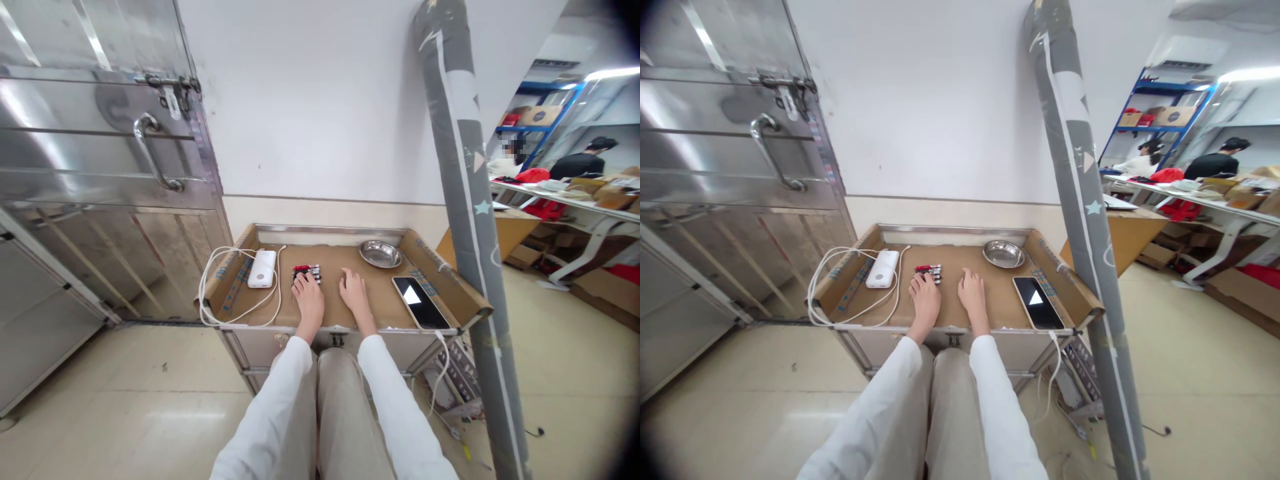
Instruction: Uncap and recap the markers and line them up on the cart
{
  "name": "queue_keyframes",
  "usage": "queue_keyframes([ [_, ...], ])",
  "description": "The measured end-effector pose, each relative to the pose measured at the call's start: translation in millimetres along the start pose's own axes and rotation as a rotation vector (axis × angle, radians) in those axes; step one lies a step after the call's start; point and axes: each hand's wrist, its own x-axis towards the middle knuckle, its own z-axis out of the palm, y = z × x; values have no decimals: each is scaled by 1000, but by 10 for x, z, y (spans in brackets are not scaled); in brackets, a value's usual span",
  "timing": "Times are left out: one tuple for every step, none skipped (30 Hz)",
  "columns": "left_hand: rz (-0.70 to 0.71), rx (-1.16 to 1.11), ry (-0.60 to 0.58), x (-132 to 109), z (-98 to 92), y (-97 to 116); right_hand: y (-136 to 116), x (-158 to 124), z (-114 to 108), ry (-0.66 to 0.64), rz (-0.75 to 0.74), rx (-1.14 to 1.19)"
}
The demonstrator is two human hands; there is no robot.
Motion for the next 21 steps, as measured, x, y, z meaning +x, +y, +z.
queue_keyframes([
  [-13,7,-6,4,10,-1,0,0,1,-2,1,-3],
  [-24,13,-14,10,22,-1,0,0,1,-3,4,-6],
  [-32,16,-21,19,35,0,1,0,2,-5,5,-8],
  [-36,18,-27,29,49,1,2,0,3,-6,4,-8],
  [-37,19,-32,39,62,1,4,1,4,-8,-1,-6],
  [-35,19,-36,48,74,2,6,1,5,-11,-9,-2],
  [-32,16,-40,57,85,1,9,2,6,-14,-17,3],
  [-29,12,-42,64,93,0,12,3,7,-15,-22,9],
  [-28,4,-43,70,101,-3,14,4,7,-16,-24,15],
  [-26,-5,-41,73,107,-6,15,5,7,-16,-24,21],
  [-23,-14,-38,75,112,-8,16,5,6,-14,-23,26],
  [-21,-22,-34,75,117,-10,17,5,4,-12,-22,30],
  [-20,-30,-29,73,120,-9,16,5,2,-9,-23,34],
  [-19,-37,-23,69,120,-6,16,5,-1,-8,-26,36],
  [-19,-47,-18,64,116,0,15,4,-4,-7,-30,37],
  [-15,-62,-14,58,106,6,14,3,-7,-6,-31,35],
  [-6,-85,-12,52,88,12,13,3,-9,-7,-31,33],
  [10,-121,-14,46,59,14,12,3,-12,-8,-28,29],
  [35,-171,-17,40,17,8,10,3,-14,-11,-26,26],
  [68,-240,-25,36,-37,-10,9,3,-16,-12,-25,23],
  [107,-328,-32,33,-105,-40,7,2,-17,-14,-24,22],
])
